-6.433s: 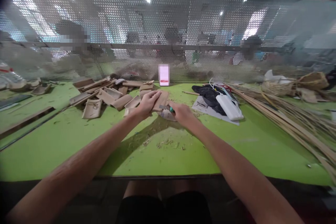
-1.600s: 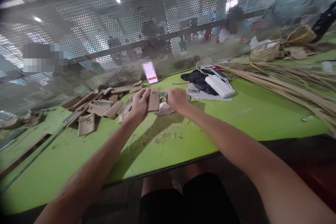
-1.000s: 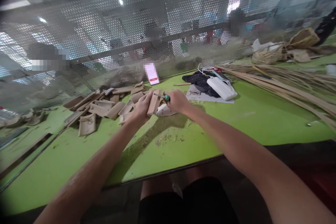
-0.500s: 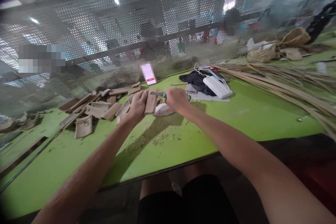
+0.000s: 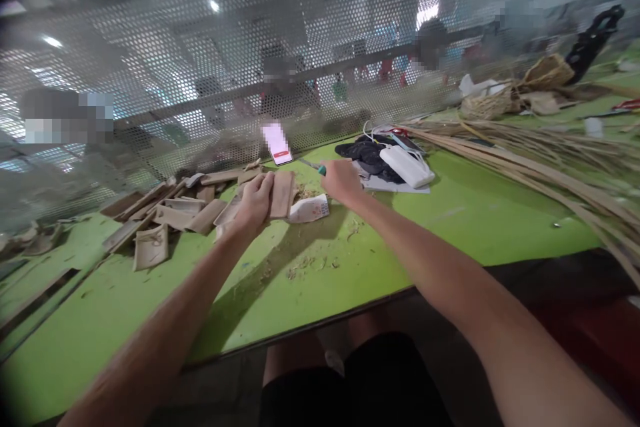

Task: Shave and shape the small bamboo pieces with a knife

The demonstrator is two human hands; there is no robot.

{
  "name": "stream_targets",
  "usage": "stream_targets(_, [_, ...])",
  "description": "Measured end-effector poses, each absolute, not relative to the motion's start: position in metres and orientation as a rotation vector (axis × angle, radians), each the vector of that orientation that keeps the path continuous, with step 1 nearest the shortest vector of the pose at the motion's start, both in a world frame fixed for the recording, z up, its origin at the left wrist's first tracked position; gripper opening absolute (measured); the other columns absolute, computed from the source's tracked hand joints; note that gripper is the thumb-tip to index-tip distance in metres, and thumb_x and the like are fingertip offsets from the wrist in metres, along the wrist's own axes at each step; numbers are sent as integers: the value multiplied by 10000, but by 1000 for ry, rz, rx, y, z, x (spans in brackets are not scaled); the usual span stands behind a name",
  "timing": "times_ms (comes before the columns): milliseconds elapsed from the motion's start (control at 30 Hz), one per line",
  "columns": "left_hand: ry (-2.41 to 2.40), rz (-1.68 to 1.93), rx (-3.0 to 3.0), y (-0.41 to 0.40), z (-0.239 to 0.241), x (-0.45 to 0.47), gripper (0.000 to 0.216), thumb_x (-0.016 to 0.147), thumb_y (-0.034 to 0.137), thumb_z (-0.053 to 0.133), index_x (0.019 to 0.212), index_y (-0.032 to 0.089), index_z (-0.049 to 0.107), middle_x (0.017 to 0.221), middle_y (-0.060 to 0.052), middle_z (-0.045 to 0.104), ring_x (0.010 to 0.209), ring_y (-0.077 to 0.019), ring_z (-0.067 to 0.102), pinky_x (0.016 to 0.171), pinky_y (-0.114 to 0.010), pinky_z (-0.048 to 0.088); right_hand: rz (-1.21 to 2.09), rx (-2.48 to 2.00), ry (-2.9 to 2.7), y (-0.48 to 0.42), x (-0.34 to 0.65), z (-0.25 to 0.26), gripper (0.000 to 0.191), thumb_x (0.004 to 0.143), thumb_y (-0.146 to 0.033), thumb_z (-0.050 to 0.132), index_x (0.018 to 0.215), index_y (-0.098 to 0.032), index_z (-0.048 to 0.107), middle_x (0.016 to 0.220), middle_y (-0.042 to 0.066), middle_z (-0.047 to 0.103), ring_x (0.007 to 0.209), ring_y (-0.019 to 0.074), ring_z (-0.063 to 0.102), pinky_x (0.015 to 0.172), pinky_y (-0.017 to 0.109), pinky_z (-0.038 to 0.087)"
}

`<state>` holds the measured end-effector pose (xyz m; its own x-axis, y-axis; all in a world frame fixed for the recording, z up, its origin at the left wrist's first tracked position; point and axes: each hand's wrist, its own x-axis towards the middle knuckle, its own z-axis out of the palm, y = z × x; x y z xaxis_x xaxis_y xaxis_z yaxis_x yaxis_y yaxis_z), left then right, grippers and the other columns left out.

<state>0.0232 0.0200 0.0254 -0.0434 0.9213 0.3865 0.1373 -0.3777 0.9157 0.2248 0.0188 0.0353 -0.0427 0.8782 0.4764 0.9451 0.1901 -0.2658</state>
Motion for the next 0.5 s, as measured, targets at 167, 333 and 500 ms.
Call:
stream_targets(167, [1093, 1499, 1341, 26, 19, 19, 264, 899, 381, 611, 741, 173, 571, 650, 14, 518, 592, -118, 473, 536, -221, 394, -163, -1515, -2214, 4, 200, 36, 209, 796, -154, 548, 897, -167, 730, 729, 80, 683, 669, 183, 531, 580, 293, 238])
stream_targets(333, [1022, 1514, 1363, 21, 19, 22, 256, 895, 384, 605, 751, 181, 550, 662, 33, 491, 571, -106, 450, 512, -211, 383, -149, -1521, -2274, -2, 192, 32, 206, 812, -163, 524, 865, -143, 722, 711, 90, 674, 616, 167, 492, 563, 299, 217])
stream_targets(500, [1063, 1496, 1425, 18, 21, 24, 300, 896, 411, 599, 717, 176, 552, 654, 25, 504, 578, -113, 442, 539, -224, 365, -200, -1612, -2191, -1, 193, 33, 266, 819, -140, 479, 939, -147, 716, 773, 112, 696, 657, 191, 531, 576, 310, 223])
